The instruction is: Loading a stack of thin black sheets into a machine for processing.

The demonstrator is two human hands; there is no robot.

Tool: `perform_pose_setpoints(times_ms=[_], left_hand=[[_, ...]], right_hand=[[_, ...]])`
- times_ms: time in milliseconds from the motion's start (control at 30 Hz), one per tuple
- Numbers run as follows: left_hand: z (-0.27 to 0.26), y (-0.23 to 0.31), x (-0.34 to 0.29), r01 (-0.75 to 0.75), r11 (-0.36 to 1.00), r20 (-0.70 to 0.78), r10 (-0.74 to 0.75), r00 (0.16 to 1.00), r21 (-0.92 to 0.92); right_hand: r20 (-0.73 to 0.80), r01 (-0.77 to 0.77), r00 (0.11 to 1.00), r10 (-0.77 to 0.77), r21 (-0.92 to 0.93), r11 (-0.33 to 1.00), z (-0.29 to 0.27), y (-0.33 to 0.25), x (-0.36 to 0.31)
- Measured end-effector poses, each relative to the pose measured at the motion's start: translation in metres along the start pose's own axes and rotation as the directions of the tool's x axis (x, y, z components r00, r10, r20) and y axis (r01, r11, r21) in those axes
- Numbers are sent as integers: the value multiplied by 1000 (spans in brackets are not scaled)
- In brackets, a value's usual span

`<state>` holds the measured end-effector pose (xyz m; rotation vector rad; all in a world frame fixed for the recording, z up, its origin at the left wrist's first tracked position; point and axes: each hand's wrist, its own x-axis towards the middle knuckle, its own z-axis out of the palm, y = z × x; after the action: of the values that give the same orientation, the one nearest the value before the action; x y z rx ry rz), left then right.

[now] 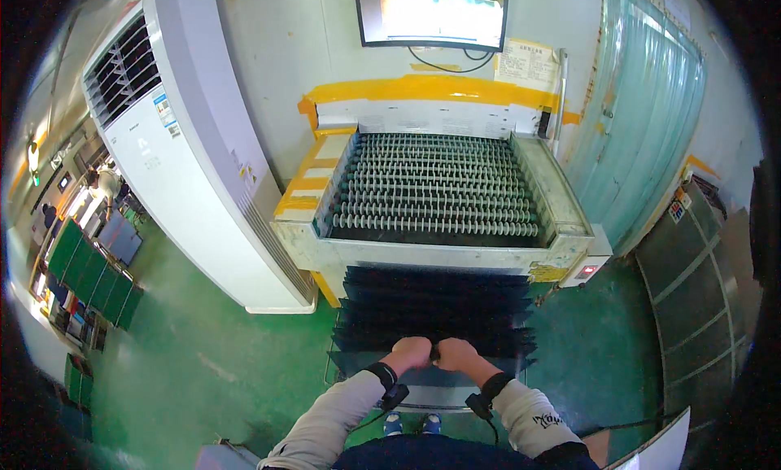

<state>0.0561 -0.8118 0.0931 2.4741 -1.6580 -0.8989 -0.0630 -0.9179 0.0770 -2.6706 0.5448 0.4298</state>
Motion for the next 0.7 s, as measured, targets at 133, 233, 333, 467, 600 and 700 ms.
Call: perform_pose_setpoints(times_ms=[133,233,333,467,600,700], left_hand=[[2,0,0,10,1000,20,-10,1000,-9],[3,0,-2,4,1000,25,-4,1000,-18],[-3,4,-8,14,1000,35,-14,999,-4],[-4,7,-14,3,1000,9,-3,1000,13],[-3,8,-13,37,999,35,-38,999,27],[-1,7,-15,16,999,0,-16,1000,42]], right_hand=[[29,-2,1000,2,-7,1000,4,2,2],[24,14,1000,-14,3,1000,4,2,0],[-22,4,1000,-4,7,1000,-3,-6,-10],[-4,8,1000,-8,-5,1000,3,-3,-6],[-4,20,1000,-20,-25,999,11,1,-4],[20,2,1000,-2,2,1000,6,-2,-6]])
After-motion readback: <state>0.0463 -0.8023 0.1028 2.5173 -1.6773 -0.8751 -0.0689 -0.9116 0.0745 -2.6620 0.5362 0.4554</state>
